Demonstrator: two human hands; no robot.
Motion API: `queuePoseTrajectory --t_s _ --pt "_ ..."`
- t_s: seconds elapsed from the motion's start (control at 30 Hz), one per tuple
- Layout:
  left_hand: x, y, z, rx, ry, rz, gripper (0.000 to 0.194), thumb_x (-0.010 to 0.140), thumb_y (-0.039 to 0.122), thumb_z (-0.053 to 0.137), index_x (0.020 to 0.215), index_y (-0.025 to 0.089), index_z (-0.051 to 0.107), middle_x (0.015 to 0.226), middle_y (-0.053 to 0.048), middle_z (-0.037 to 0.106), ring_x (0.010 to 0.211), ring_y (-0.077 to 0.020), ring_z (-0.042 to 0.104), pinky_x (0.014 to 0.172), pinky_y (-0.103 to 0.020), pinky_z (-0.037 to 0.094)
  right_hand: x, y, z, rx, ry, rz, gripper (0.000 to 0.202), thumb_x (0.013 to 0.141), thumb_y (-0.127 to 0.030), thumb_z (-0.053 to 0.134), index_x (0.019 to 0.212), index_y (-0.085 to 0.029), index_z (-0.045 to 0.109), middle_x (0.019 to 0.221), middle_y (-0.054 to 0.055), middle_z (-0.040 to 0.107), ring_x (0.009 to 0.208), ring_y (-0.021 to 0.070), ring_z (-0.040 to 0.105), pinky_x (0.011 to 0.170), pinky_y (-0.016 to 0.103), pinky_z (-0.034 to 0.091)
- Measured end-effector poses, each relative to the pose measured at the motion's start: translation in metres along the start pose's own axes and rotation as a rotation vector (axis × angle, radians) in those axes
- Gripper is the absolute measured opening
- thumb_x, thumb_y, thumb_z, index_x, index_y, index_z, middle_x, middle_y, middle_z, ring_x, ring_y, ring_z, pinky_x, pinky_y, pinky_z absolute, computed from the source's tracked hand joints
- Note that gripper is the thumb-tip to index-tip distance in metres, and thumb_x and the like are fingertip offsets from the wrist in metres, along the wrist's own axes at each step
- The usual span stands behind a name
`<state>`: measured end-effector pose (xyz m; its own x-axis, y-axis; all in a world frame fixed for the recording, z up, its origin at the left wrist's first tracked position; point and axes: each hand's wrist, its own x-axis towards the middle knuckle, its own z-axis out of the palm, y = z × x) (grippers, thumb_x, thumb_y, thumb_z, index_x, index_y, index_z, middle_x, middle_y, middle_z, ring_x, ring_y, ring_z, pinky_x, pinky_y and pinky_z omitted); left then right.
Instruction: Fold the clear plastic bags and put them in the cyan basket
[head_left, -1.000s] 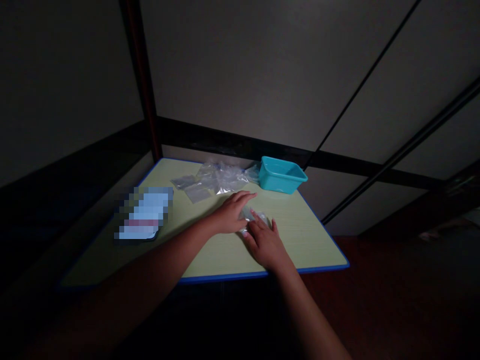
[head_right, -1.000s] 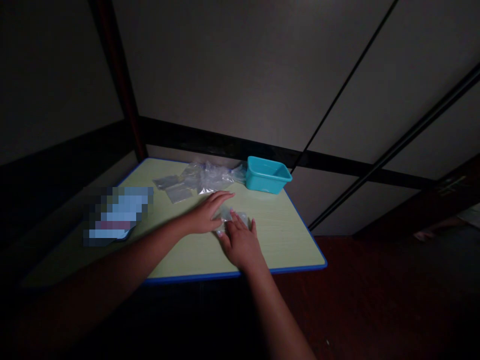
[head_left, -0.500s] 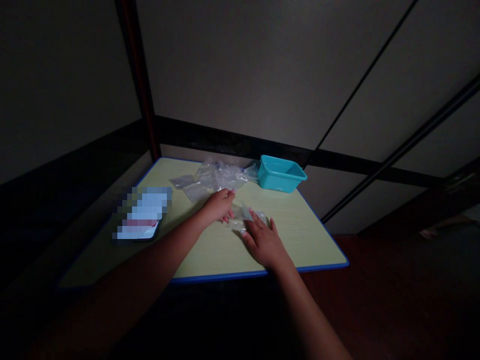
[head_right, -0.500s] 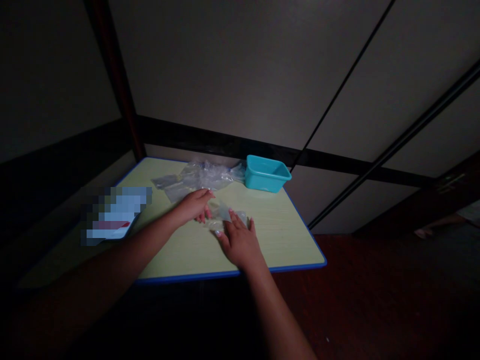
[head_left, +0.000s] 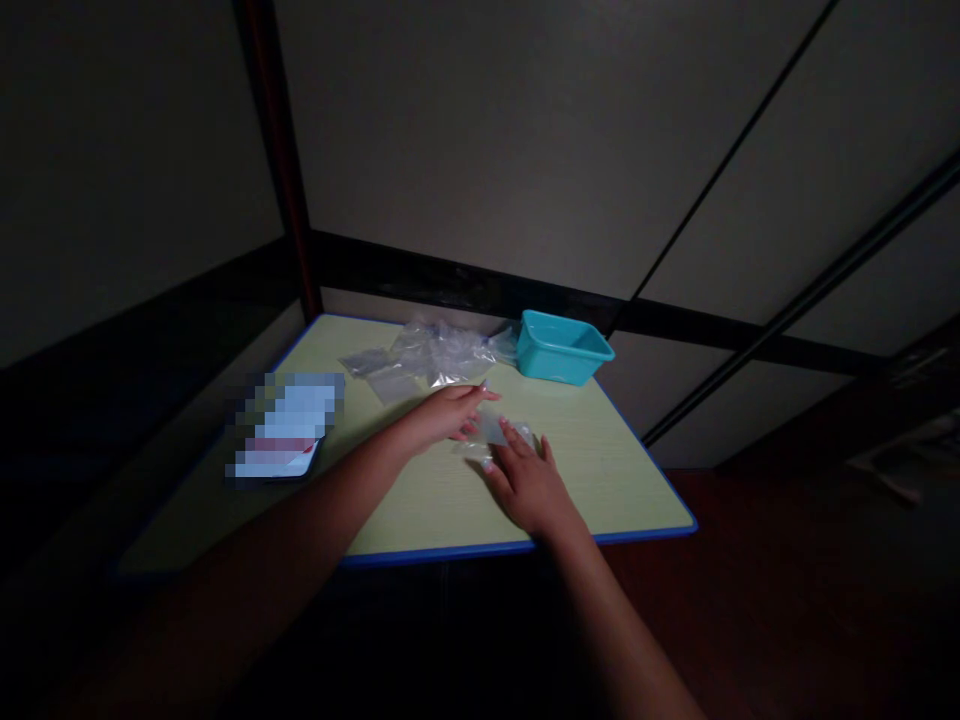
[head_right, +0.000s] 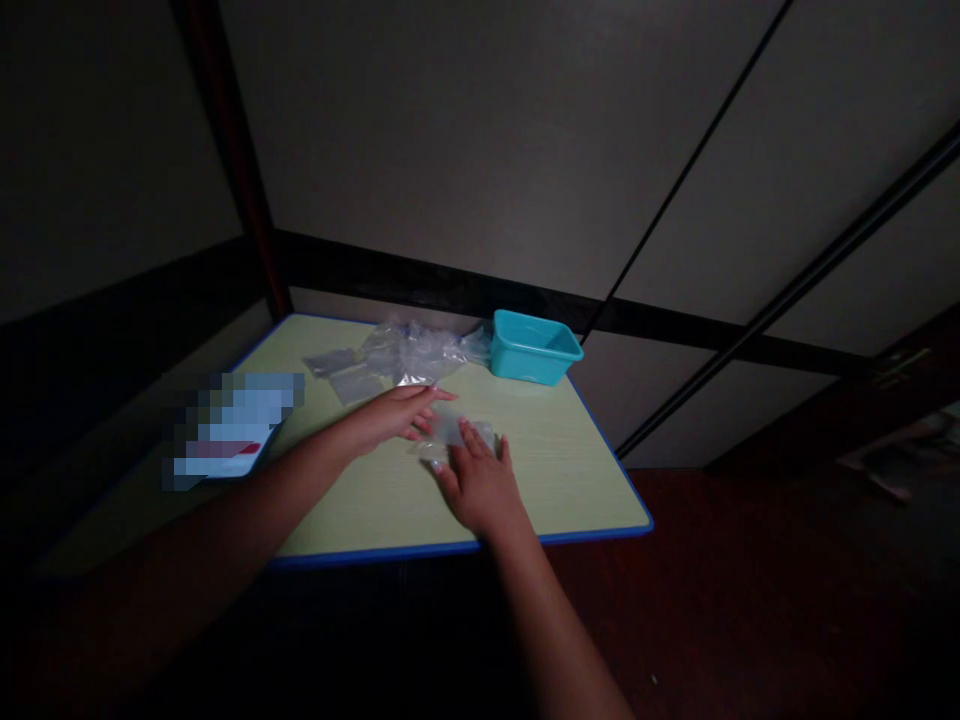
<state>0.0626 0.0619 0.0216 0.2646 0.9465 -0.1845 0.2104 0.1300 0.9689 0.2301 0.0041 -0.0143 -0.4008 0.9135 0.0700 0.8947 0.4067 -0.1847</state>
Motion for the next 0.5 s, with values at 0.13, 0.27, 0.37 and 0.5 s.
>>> queuePoseTrajectory --t_s 0.13,0.27,0.37,0.5 --pt "0.006 -0.008 0.003 0.018 0.002 0.051 0.048 0.084 0.052 0.048 0.095 0.01 0.07 0.089 -0.01 0.067 0.08 -0.0181 0.058 0.066 -0.025 0.044 0.0 -0.001 -0.001 -0.014 -0.015 0.0 0.052 0.095 -0.047 0.026 0.139 -0.022 0.036 0.151 0.01 0.02 0.138 0.0226 0.02 0.109 0.055 0.006" --pt "0.01 -0.014 0.003 -0.021 0.04 0.039 0.054 0.08 0.057 0.051 0.09 0.008 0.07 0.084 -0.011 0.067 0.081 -0.0198 0.058 0.069 -0.028 0.044 0.0 -0.002 -0.002 -0.027 -0.022 0.008 0.051 0.095 -0.048 0.025 0.135 -0.022 0.041 0.152 0.009 0.019 0.138 0.0227 0.019 0.109 0.054 0.006" --pt "0.013 -0.016 0.001 -0.024 0.072 0.022 0.053 0.08 0.057 0.05 0.088 0.008 0.069 0.083 -0.011 0.067 0.079 -0.0194 0.059 0.067 -0.028 0.044 0.0 -0.002 -0.001 -0.043 -0.011 0.014 0.05 0.095 -0.048 0.025 0.132 -0.022 0.046 0.152 0.01 0.019 0.139 0.023 0.016 0.109 0.054 0.006" --pt "0.015 -0.015 -0.001 -0.074 0.09 -0.014 0.051 0.081 0.056 0.05 0.085 0.009 0.068 0.085 -0.011 0.068 0.079 -0.0194 0.06 0.068 -0.028 0.045 -0.001 -0.001 0.0 -0.03 0.022 0.018 0.047 0.094 -0.049 0.029 0.126 -0.024 0.052 0.152 0.011 0.016 0.14 0.0242 0.012 0.108 0.056 0.005"
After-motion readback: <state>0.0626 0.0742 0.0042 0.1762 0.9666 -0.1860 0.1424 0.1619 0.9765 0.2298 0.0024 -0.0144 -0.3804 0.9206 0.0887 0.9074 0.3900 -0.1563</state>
